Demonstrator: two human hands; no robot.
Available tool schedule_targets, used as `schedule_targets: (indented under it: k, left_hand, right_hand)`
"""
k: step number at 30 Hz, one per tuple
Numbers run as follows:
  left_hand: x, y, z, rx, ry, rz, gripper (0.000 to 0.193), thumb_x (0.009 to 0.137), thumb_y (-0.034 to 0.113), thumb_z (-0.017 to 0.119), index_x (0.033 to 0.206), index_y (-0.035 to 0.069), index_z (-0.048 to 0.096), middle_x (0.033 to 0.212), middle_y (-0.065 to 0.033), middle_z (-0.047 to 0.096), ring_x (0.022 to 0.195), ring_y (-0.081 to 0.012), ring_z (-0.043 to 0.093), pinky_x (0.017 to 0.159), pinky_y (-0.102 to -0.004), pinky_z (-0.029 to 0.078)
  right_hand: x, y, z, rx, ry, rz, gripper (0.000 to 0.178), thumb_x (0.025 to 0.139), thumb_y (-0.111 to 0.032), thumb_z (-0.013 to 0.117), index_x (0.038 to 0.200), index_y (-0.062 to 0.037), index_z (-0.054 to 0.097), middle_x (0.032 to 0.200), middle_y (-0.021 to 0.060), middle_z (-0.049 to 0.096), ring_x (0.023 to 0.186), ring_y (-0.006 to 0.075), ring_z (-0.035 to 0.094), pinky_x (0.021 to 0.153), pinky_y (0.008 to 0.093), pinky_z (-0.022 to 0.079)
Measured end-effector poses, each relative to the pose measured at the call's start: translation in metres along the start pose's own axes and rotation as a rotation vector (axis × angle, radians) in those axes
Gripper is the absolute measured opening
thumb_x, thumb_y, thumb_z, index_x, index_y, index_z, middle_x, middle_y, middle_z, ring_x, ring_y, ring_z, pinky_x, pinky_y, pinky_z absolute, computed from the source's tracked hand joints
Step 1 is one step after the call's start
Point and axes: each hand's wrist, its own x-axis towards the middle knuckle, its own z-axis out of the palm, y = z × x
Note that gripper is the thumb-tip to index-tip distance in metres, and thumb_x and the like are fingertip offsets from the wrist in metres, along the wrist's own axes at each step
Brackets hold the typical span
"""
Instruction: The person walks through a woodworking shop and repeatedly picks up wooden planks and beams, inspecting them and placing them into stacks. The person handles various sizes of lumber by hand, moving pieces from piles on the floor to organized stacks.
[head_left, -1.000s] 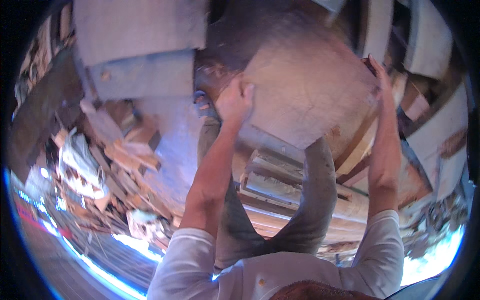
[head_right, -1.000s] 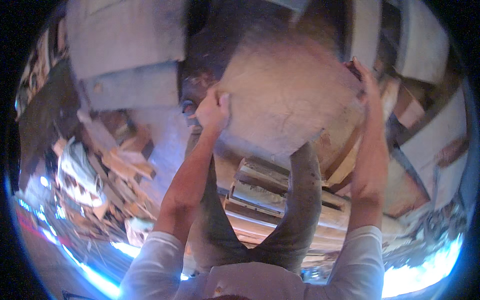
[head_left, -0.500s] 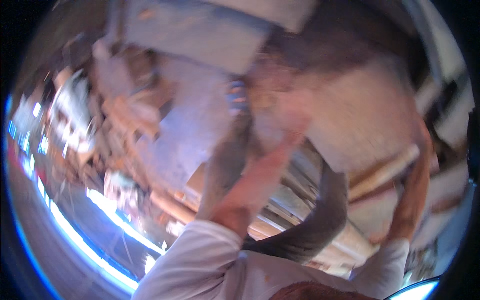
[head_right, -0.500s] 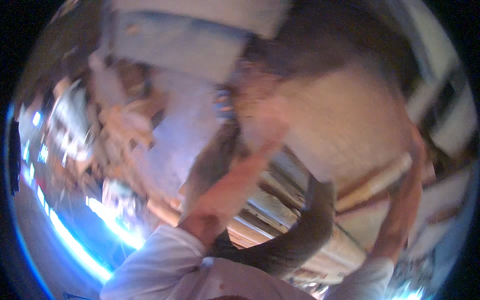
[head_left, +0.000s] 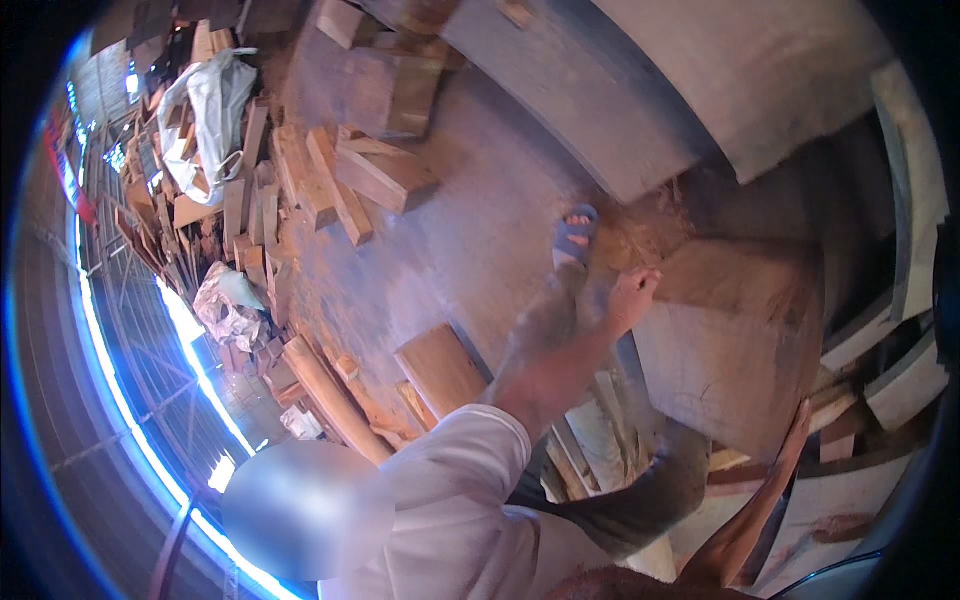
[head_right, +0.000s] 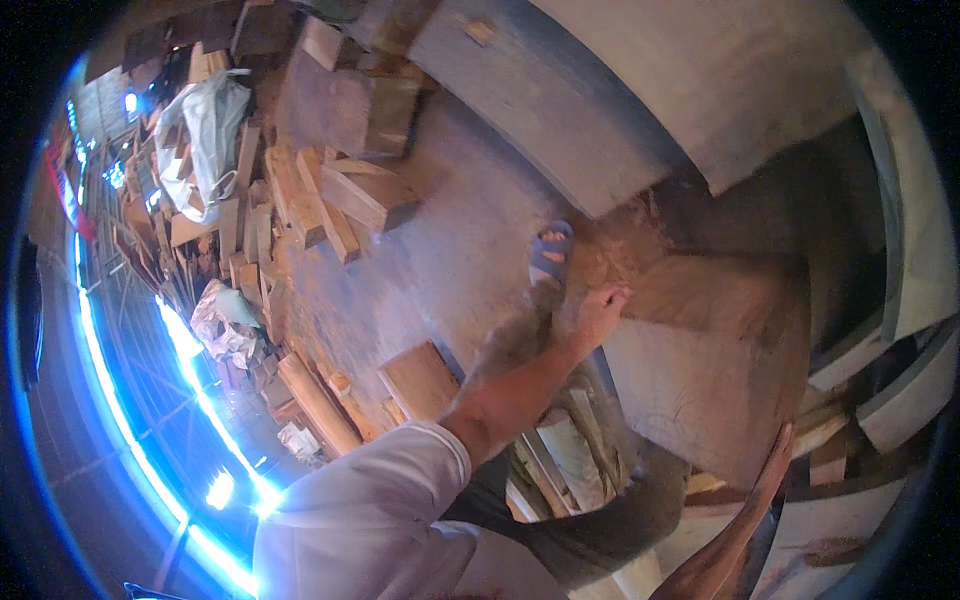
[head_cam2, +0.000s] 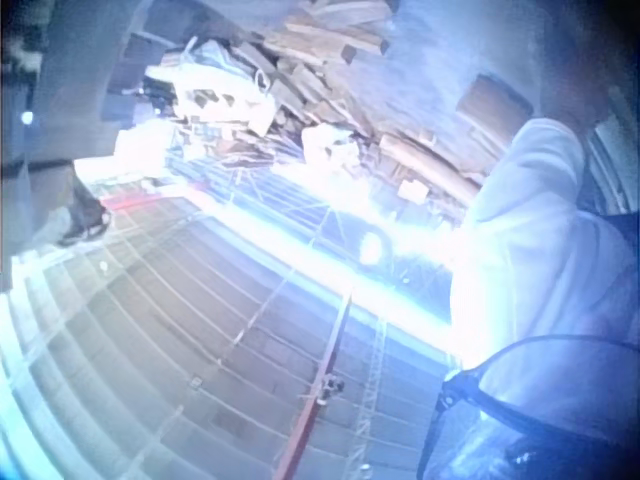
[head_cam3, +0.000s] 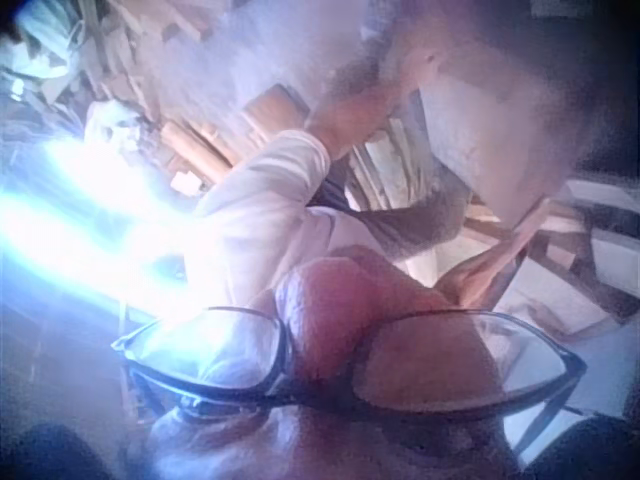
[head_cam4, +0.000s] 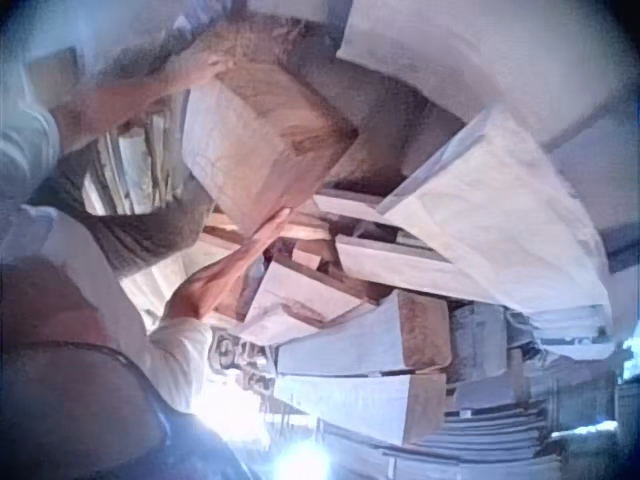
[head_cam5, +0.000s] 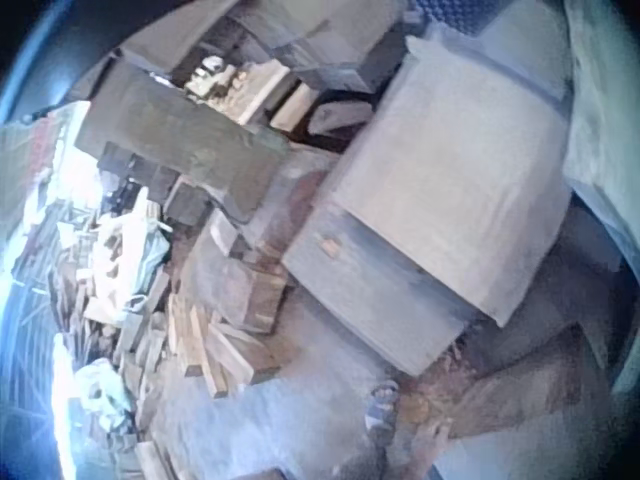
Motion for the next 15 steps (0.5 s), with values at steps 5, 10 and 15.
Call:
schedule_targets:
  k: [5, 10, 15]
  left_hand:
    - [0.028, 0.004, -0.010, 0.115, -0.137, -0.170, 0.055, 0.099, 0.047, 0.065, 0.130, 0.002, 0.068, 0.127, -0.0183, 0.070, 0.120, -0.0313, 0.066, 0.101, -0.0413, 0.051]
    - [0.036, -0.003, -0.019, -0.242, -0.319, -0.204, 0.058, 0.096, 0.046, 0.071, 0.133, 0.001, 0.066, 0.129, -0.0147, 0.069, 0.118, -0.0276, 0.066, 0.101, -0.0397, 0.051]
    - [0.039, 0.010, -0.016, -0.392, -0.325, -0.240, 0.063, 0.093, 0.045, 0.077, 0.135, 0.000, 0.065, 0.131, -0.0111, 0.068, 0.116, -0.0238, 0.066, 0.101, -0.0382, 0.052]
  right_hand:
    - [-0.025, 0.070, 0.017, -0.020, 0.137, -0.012, 0.084, 0.105, -0.059, 0.051, 0.160, 0.0033, 0.036, 0.159, 0.0244, 0.044, 0.140, 0.0340, 0.049, 0.120, 0.0441, 0.036]
    - [-0.072, 0.003, 0.054, 0.334, 0.006, -0.040, 0.081, 0.105, -0.053, 0.057, 0.164, -0.0057, 0.028, 0.162, 0.0193, 0.039, 0.145, 0.0333, 0.043, 0.118, 0.0450, 0.040]
    - [0.041, 0.021, 0.043, 1.212, -0.177, -0.005, 0.065, 0.107, -0.048, 0.052, 0.156, -0.0076, 0.041, 0.150, 0.0164, 0.052, 0.135, 0.0343, 0.053, 0.109, 0.0477, 0.048]
